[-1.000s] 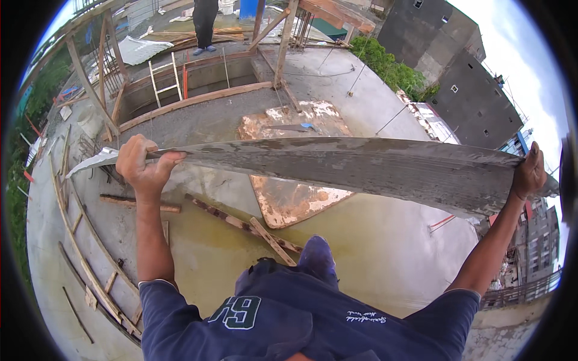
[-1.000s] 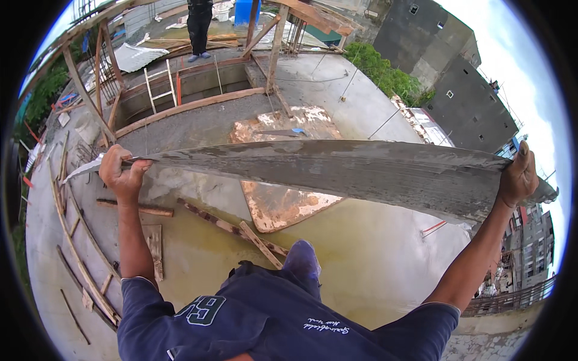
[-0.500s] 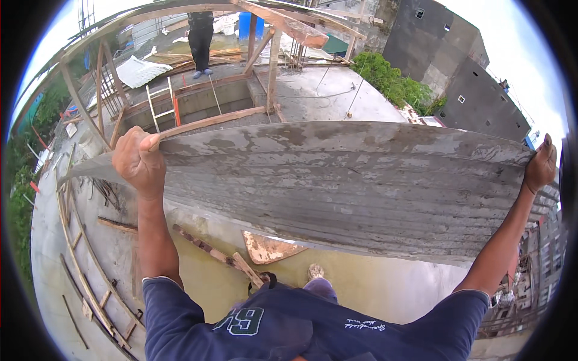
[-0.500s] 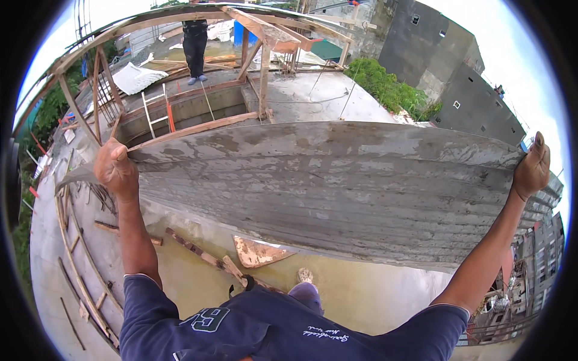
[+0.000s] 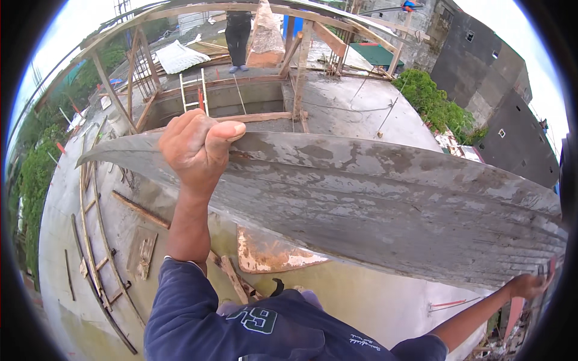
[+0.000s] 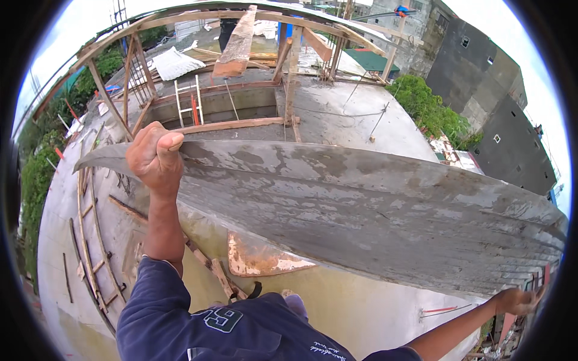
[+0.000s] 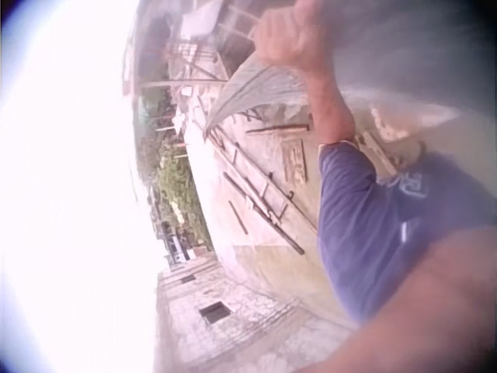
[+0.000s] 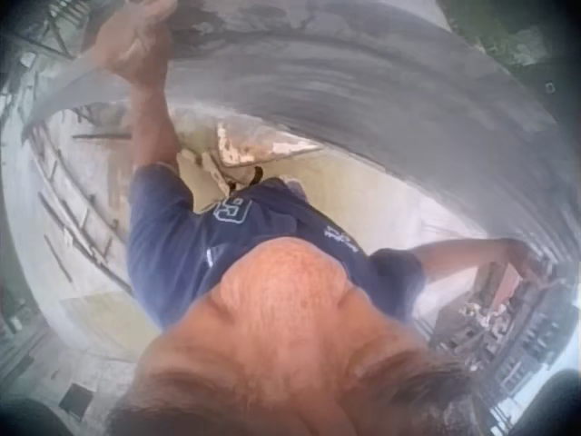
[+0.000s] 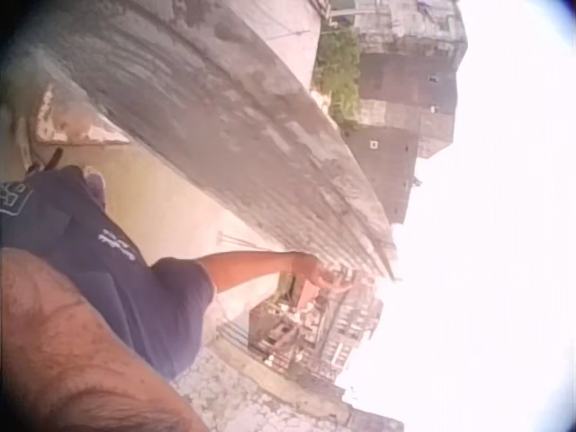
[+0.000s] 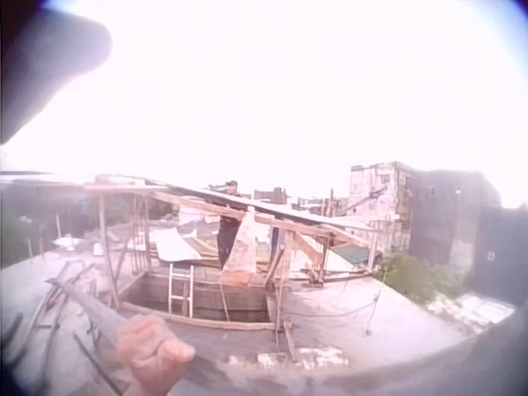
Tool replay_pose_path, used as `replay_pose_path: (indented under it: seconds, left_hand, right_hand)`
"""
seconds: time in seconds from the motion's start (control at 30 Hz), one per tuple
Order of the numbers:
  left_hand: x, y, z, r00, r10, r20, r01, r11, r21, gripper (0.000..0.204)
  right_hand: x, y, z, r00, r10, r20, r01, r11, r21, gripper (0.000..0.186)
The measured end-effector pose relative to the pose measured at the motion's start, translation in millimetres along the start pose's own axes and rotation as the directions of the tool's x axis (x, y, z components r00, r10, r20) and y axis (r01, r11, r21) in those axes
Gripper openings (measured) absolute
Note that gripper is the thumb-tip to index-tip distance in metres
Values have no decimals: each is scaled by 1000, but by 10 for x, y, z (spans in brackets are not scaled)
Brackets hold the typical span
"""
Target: The person lifts a corrugated roofing sheet onto a wooden frame, aligns it with an adjacent sheet by hand, and secures it by hammering a nail into the sheet.
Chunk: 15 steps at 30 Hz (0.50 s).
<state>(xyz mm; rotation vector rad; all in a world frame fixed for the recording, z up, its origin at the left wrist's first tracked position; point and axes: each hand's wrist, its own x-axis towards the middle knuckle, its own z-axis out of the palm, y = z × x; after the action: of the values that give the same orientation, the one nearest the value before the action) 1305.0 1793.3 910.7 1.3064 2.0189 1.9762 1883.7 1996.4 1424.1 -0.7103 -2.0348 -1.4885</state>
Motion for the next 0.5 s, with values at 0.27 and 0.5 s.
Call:
replay_pose_path:
  seconds: [0.27,0.5]
  left_hand:
    - [-140,-39,-384,988,109,-114,-96,989,111,21]
    - [78,-424,-1473,974,103,-203,-41,957,286,25]
  right_hand:
    - [-4749,-2326,-2647,-435,888,150,-874,-376,-308,79]
    - [-4995,-4121,-2623,-932,313,185,-352,-904,-243,130]
